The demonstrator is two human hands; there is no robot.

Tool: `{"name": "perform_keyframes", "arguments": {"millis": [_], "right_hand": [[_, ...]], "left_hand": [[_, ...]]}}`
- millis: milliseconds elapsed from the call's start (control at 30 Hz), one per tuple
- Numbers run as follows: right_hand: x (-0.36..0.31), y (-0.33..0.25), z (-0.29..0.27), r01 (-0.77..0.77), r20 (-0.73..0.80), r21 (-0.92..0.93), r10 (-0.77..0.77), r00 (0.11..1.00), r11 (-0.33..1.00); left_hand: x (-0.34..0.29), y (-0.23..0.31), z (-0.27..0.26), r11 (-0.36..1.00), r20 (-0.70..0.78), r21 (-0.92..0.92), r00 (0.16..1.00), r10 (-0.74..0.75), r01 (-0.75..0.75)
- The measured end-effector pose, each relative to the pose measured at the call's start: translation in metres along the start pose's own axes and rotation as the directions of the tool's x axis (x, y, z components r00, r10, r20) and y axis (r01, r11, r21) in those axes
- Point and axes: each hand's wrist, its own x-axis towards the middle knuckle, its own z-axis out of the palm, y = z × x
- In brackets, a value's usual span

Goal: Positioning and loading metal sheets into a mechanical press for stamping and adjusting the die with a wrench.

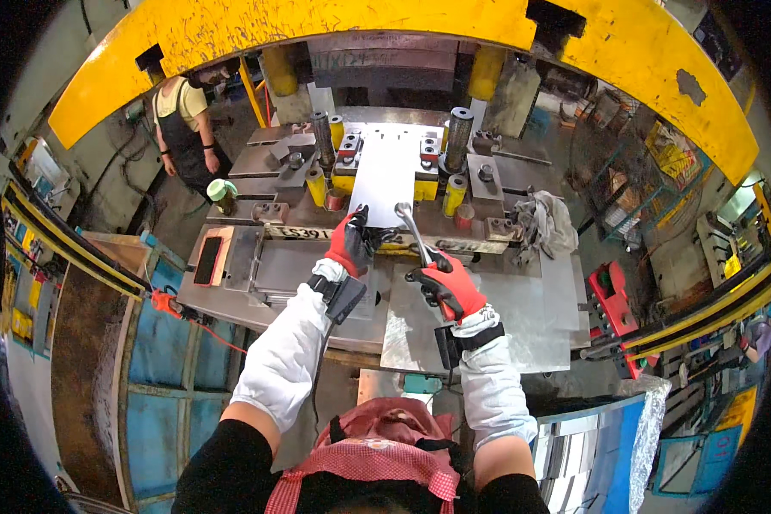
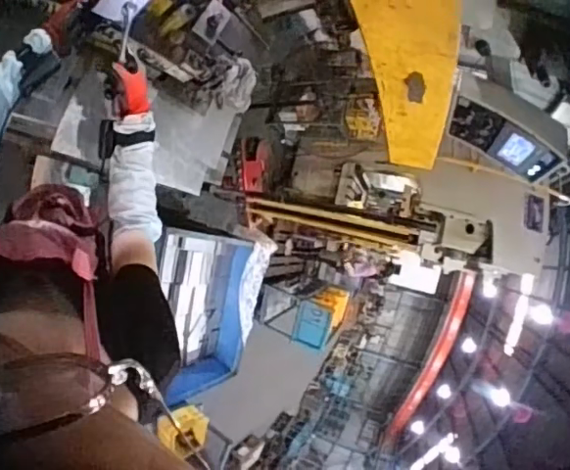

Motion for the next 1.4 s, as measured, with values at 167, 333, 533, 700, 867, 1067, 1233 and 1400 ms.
{"name": "perform_keyframes", "arguments": {"millis": [167,333,533,700,867,1067,1233,1400], "right_hand": [[-0.033,0.002,0.015,0.046,-0.211,0.150,-0.014,0.977,0.988],[-0.087,0.095,-0.050,0.255,-0.660,0.133,-0.106,0.744,0.958],[-0.106,0.171,-0.100,0.406,-0.796,0.241,-0.060,0.602,0.882],[-0.103,0.175,-0.105,0.418,-0.802,0.285,-0.024,0.596,0.863],[-0.105,0.168,-0.098,0.400,-0.828,0.289,0.017,0.561,0.870],[-0.105,0.174,-0.102,0.459,-0.839,0.242,-0.053,0.541,0.855],[-0.101,0.168,-0.092,0.459,-0.861,0.258,-0.013,0.509,0.850],[-0.104,0.182,-0.112,0.455,-0.880,0.215,-0.030,0.473,0.864]], "left_hand": [[-0.001,0.002,0.003,0.999,-0.035,-0.041,0.999,-0.004,0.003],[0.006,-0.001,0.010,0.998,-0.061,-0.053,0.998,-0.030,0.027],[0.014,-0.004,0.000,0.994,-0.067,-0.105,0.997,-0.047,0.040],[0.016,-0.005,0.000,0.990,-0.118,-0.124,0.989,-0.086,0.071],[0.016,-0.005,-0.001,0.981,-0.131,-0.178,0.986,-0.103,0.079],[0.014,-0.004,0.004,0.995,-0.125,-0.096,0.992,-0.035,0.023],[0.011,0.000,0.006,0.988,-0.150,-0.143,0.986,-0.077,0.055],[0.011,-0.002,0.012,0.987,-0.144,-0.129,0.983,-0.117,0.099]]}}
